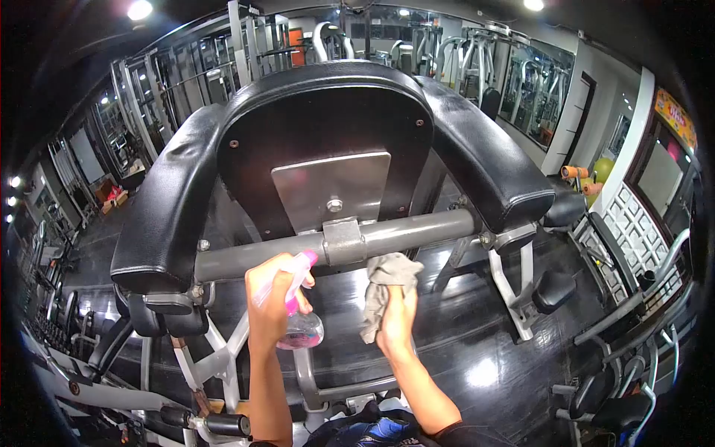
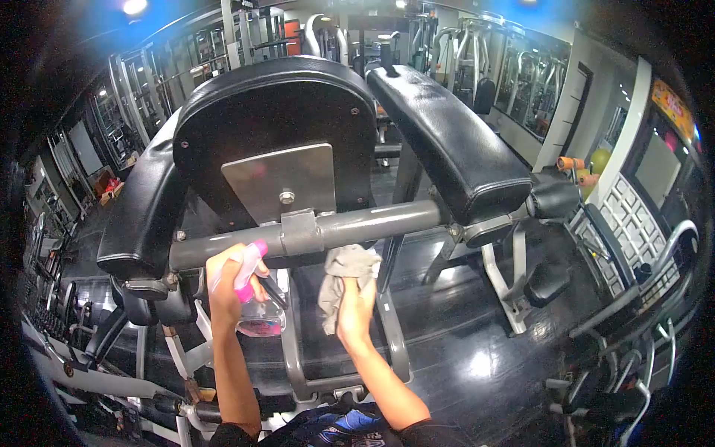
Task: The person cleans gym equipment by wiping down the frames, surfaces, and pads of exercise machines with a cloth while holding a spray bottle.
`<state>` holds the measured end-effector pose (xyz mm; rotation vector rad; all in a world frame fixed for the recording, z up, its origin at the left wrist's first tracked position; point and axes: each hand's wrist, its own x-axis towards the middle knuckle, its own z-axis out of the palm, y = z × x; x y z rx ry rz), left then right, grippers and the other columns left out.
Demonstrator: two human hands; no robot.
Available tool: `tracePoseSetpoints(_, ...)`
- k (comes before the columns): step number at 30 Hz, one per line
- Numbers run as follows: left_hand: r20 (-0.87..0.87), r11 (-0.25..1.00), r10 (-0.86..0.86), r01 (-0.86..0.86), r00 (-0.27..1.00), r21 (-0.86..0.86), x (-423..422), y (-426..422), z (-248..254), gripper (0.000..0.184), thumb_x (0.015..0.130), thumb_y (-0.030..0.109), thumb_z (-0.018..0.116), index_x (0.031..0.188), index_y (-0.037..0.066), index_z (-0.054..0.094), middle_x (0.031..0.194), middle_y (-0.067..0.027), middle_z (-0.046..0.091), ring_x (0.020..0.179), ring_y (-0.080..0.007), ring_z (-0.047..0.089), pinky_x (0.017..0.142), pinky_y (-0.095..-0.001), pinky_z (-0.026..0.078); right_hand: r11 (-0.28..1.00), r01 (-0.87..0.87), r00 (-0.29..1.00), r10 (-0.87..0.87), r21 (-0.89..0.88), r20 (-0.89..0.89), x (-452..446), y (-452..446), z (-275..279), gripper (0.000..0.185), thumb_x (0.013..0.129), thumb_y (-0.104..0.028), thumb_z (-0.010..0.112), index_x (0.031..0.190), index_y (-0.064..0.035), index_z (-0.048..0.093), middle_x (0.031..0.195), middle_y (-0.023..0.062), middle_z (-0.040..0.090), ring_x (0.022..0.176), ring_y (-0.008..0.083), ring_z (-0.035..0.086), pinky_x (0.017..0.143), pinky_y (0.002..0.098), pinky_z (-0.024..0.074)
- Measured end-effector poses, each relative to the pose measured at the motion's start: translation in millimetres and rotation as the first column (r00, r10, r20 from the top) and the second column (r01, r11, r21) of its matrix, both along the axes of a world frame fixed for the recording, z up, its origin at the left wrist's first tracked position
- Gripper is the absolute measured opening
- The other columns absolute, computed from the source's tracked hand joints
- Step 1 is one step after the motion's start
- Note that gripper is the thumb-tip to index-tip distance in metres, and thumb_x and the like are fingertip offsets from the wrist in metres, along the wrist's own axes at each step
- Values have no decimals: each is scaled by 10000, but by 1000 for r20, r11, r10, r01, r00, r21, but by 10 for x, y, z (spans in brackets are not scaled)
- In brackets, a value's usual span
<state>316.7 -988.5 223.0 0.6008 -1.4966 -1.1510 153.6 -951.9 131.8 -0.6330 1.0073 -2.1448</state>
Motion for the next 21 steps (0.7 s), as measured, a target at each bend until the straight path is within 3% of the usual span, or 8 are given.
tracePoseSetpoints(4,174,999,13,-7,985,-39,-32,-46,42,396,966,252,385,796,-56,567,694,-135,594,417,-158,538,450,-283,497,984,173,929,-180,-51,-323,-157,228,317,443,899,-63,617,1290,12,423,1208,89,531,1102,147,515,957,296,408)
tracePoseSetpoints(7,209,1000,-16,17,978,-6,-18,-91,11,384,963,231,376,794,-57,567,665,-127,576,415,-158,536,434,-278,487,981,183,678,-172,-63,-715,-436,196,511,451,792,-72,709,1192,7,516,1113,122,591,996,229,610,873,343,484)
tracePoseSetpoints(8,147,1000,-13,16,989,-18,-10,-109,-8,389,967,240,377,807,-60,565,670,-129,576,414,-160,535,428,-278,484,980,187,676,-176,-64,-715,-443,163,622,451,792,-72,709,1192,7,516,1113,122,591,996,229,610,873,343,484)
tracePoseSetpoints(10,51,997,10,-6,999,-72,9,-141,-28,409,981,277,381,845,-69,554,693,-139,579,411,-163,531,416,-279,479,917,344,155,-267,-201,-951,-421,108,857,491,653,-135,787,1064,4,558,1071,157,592,922,340,630,785,363,524)
tracePoseSetpoints(11,48,997,7,-3,999,-73,22,-152,-19,409,981,277,381,845,-69,554,693,-139,579,411,-163,531,416,-279,479,911,378,64,-205,-167,-977,-316,67,959,447,676,-179,780,1024,-8,557,1053,134,573,934,355,611,756,407,531)
tracePoseSetpoints(13,-90,999,13,-17,996,-38,67,-173,3,383,966,255,444,784,-52,580,679,-100,582,434,-129,545,433,-264,480,922,362,-20,-139,-136,-990,-154,-81,1075,403,695,-198,767,994,-30,558,1039,106,544,927,321,602,719,420,546)
tracePoseSetpoints(16,-60,999,23,-25,998,-38,164,-246,27,403,972,289,451,787,-46,578,697,-100,592,443,-130,551,444,-261,478,967,255,-122,0,-31,-992,90,-168,1133,428,676,-223,773,1016,-53,576,1065,79,530,920,279,608,724,408,543)
tracePoseSetpoints(21,21,1000,16,-16,1000,-17,275,-259,53,398,970,281,448,775,-40,579,701,-95,597,445,-120,545,453,-260,471,981,196,-77,10,-5,-997,-68,-118,1200,377,699,-234,751,1024,-96,619,1005,82,553,860,303,651,682,417,559)
